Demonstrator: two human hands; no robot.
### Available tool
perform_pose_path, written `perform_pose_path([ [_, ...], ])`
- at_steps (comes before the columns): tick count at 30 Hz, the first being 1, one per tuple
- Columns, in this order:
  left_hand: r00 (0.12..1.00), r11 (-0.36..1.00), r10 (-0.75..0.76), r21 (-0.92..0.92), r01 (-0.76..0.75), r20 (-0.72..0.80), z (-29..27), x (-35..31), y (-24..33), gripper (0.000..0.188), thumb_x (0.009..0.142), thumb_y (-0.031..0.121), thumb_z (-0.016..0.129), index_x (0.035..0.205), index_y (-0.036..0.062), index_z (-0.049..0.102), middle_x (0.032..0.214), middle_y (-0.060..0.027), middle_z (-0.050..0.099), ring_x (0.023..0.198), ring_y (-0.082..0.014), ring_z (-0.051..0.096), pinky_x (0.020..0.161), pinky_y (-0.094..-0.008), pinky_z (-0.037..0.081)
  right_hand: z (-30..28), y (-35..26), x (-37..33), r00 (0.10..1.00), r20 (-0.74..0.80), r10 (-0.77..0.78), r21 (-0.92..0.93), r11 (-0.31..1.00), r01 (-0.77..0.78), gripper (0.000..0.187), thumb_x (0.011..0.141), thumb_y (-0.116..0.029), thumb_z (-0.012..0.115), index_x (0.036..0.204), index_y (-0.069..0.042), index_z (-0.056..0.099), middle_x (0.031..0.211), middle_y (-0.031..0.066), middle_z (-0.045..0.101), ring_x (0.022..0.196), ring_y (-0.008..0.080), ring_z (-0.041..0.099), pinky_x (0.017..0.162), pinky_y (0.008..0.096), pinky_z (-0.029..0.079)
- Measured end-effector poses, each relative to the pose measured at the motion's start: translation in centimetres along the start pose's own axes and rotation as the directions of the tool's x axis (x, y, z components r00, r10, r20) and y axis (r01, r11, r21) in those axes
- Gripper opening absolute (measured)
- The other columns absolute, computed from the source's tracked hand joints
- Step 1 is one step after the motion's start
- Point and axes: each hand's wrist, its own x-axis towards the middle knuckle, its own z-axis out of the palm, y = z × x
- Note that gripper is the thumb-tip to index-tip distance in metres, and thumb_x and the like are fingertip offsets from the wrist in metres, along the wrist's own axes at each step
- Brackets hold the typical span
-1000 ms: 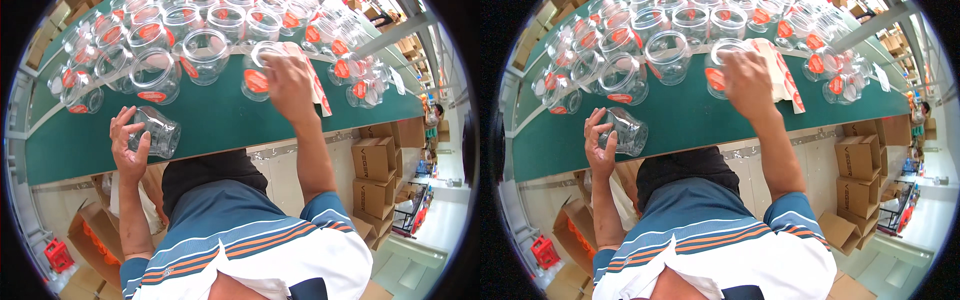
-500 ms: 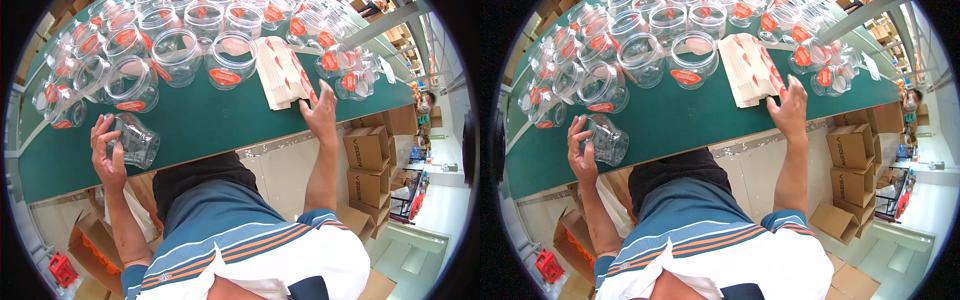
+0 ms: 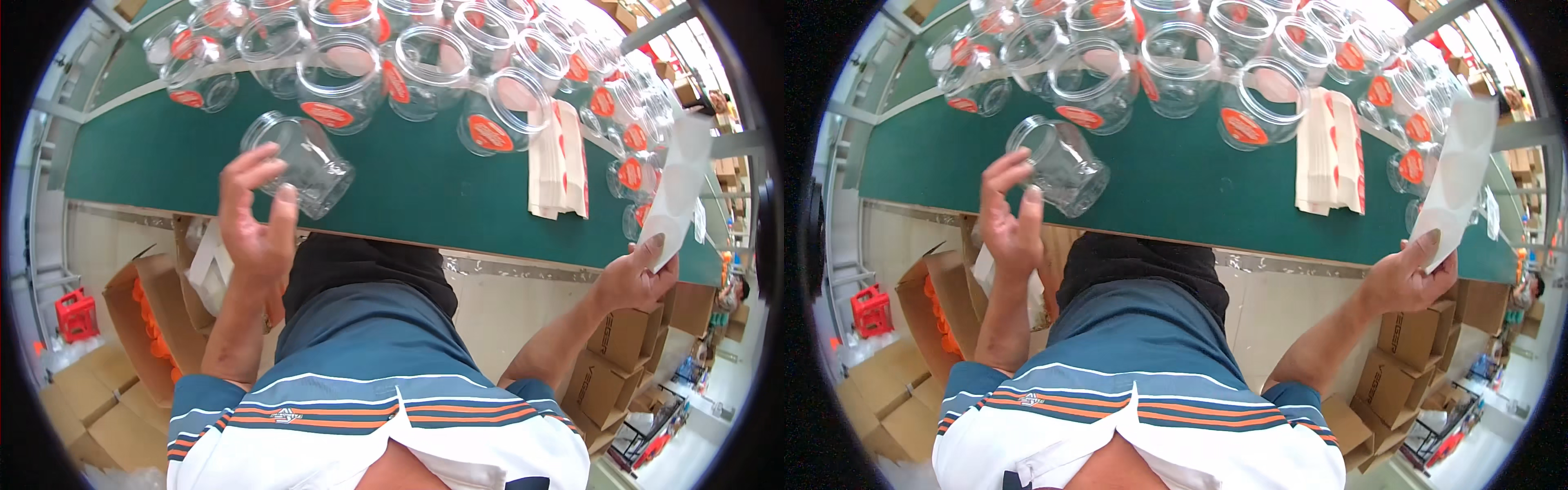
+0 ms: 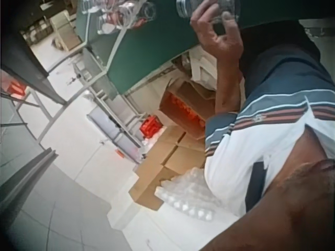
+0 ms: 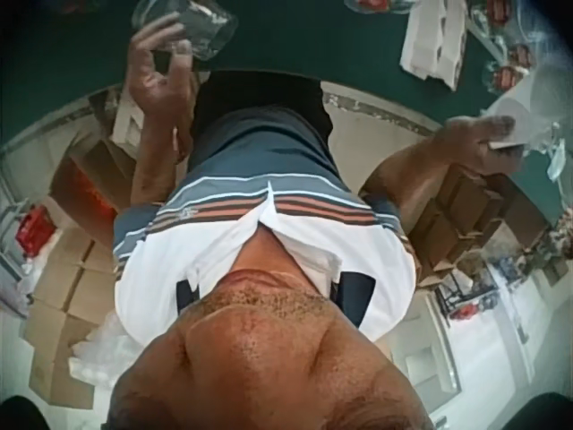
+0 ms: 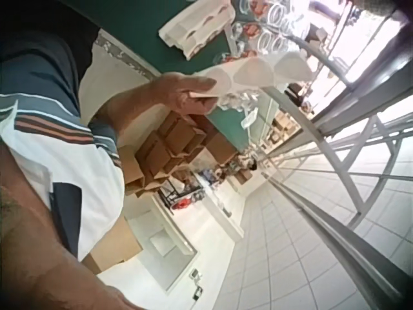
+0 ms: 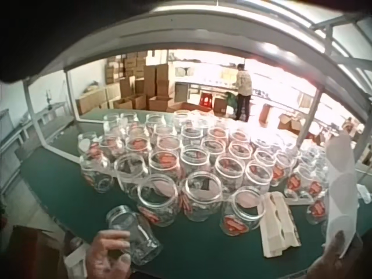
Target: Applying adhesive labels to clear plastic jars at a workstation.
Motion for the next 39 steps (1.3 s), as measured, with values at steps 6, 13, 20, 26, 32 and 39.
perform_pose_path([
  [6,0.931,0.604,-0.208,-0.710,0.363,0.300,0.6,-1.2,6.4,0.038,0.099,0.003,0.070,0.137,0.0029,0.070,0.142,-0.0158,0.070,0.122,-0.0246,0.068,0.106,-0.0356,0.054,1.5,-11.6,-11.2,0.493,0.164,-0.854,0.713,0.448,0.539,0.034,0.084,-0.017,0.087,0.116,-0.015,0.077,0.121,0.0043,0.075,0.111,0.0241,0.068,0.091,0.0385,0.060],
  [13,0.683,0.369,-0.712,-0.743,0.559,0.161,-1.9,-0.9,4.2,0.036,0.109,0.007,0.072,0.143,-0.0020,0.066,0.125,-0.0139,0.079,0.107,-0.0172,0.076,0.089,-0.0248,0.060,3.9,-17.1,-19.3,0.426,0.212,-0.880,0.935,0.310,0.175,0.035,0.091,-0.006,0.081,0.125,-0.014,0.078,0.123,0.0059,0.075,0.108,0.0212,0.067,0.086,0.0351,0.059],
  [20,0.681,0.363,-0.708,-0.730,0.580,0.189,-3.9,-0.9,1.7,0.031,0.109,0.005,0.073,0.138,-0.0029,0.067,0.119,-0.0138,0.080,0.100,-0.0175,0.077,0.085,-0.0265,0.062,4.2,-19.5,-18.6,0.076,0.797,-0.599,0.518,0.613,-0.596,0.041,0.105,0.000,0.072,0.144,-0.005,0.062,0.111,0.0089,0.072,0.091,0.0137,0.067,0.075,0.0294,0.058],
  [26,0.746,0.376,-0.618,-0.740,0.558,0.249,-3.5,-1.5,1.6,0.029,0.105,0.001,0.074,0.133,-0.0036,0.067,0.113,-0.0145,0.079,0.096,-0.0180,0.078,0.084,-0.0274,0.063,4.9,-20.9,-20.8,-0.014,0.907,-0.421,0.173,0.402,-0.899,0.027,0.111,0.000,0.067,0.138,-0.004,0.063,0.100,0.0063,0.068,0.077,0.0088,0.064,0.065,0.0227,0.054],
  [32,0.705,0.319,-0.672,-0.772,0.550,0.225,-3.5,-2.2,1.4,0.035,0.103,-0.003,0.073,0.136,-0.0031,0.063,0.111,-0.0149,0.075,0.086,-0.0183,0.075,0.082,-0.0294,0.062,4.1,-21.6,-23.0,-0.006,0.907,-0.421,0.189,0.419,-0.888,0.023,0.112,0.000,0.065,0.134,-0.004,0.064,0.099,0.0048,0.067,0.074,0.0080,0.061,0.062,0.0216,0.054],
  [39,0.715,0.318,-0.662,-0.781,0.538,0.224,-4.4,-2.6,0.2,0.030,0.102,-0.003,0.076,0.131,-0.0032,0.067,0.111,-0.0151,0.078,0.094,-0.0171,0.076,0.086,-0.0273,0.063,4.6,-21.1,-22.1,0.275,0.713,-0.645,0.683,0.551,-0.480,0.019,0.100,-0.001,0.077,0.117,-0.006,0.072,0.100,0.0055,0.067,0.079,0.0154,0.064,0.063,0.0271,0.053],
])
